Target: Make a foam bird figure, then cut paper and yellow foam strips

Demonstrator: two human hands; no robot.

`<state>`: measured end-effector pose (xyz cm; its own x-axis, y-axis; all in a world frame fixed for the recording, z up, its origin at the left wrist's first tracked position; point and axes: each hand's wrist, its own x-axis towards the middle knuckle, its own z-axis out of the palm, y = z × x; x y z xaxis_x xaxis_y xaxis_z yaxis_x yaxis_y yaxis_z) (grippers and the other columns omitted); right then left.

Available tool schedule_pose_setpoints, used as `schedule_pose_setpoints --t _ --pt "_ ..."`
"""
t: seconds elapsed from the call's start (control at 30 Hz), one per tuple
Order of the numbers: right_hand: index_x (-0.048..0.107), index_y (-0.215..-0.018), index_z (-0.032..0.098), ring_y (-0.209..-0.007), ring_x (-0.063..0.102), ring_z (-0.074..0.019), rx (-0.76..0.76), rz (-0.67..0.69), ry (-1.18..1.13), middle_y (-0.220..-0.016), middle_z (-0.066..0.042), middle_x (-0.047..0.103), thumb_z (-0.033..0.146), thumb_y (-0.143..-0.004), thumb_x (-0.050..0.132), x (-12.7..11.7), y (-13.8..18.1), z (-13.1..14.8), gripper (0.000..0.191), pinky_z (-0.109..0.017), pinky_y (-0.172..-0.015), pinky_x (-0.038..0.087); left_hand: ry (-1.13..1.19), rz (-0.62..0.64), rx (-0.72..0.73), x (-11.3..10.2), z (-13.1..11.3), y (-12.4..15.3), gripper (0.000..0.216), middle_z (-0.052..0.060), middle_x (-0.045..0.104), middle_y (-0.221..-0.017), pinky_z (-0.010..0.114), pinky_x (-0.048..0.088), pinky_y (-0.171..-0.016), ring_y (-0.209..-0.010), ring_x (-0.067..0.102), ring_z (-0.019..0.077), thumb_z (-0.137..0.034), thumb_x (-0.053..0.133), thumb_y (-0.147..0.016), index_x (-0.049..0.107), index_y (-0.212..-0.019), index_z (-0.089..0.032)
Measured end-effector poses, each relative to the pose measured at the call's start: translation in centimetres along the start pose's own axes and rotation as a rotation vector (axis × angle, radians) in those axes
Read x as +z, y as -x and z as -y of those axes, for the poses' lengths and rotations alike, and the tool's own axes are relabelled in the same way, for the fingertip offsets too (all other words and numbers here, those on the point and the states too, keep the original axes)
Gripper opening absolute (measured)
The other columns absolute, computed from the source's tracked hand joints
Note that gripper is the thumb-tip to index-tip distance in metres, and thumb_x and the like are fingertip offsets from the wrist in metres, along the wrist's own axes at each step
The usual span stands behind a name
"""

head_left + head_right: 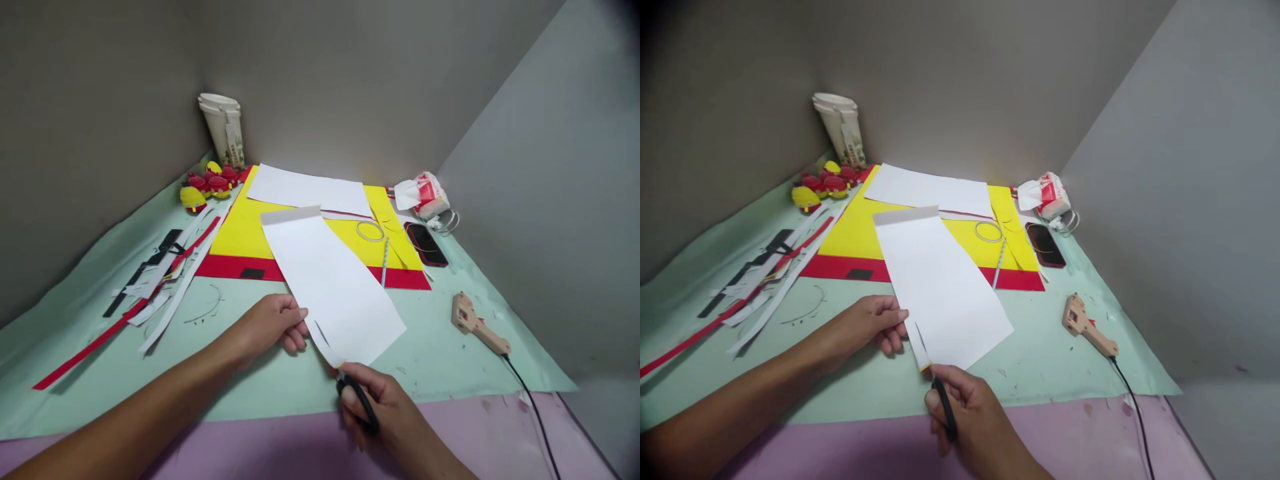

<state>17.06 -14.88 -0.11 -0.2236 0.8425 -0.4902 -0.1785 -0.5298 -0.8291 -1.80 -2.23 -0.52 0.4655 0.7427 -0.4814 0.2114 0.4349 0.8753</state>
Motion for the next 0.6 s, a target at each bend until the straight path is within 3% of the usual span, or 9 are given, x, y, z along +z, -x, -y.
schedule_pose_setpoints --t 0.6 --pt "0.062 -0.105 0.011 -0.04 0.04 -0.0056 0.025 -0.034 0.099 -0.051 0.008 0.049 0.057 -0.069 0.073 0.4 0.0 1.1 0.059 -0.021 -0.043 0.031 -0.005 -0.003 -0.004 0.1 -0.2 0.1 0.03 0.004 0.067 -0.056 0.027 0.047 -0.053 -0.051 0.063 0.0148 -0.042 0.065 -0.079 0.056 -0.067 -0.016"
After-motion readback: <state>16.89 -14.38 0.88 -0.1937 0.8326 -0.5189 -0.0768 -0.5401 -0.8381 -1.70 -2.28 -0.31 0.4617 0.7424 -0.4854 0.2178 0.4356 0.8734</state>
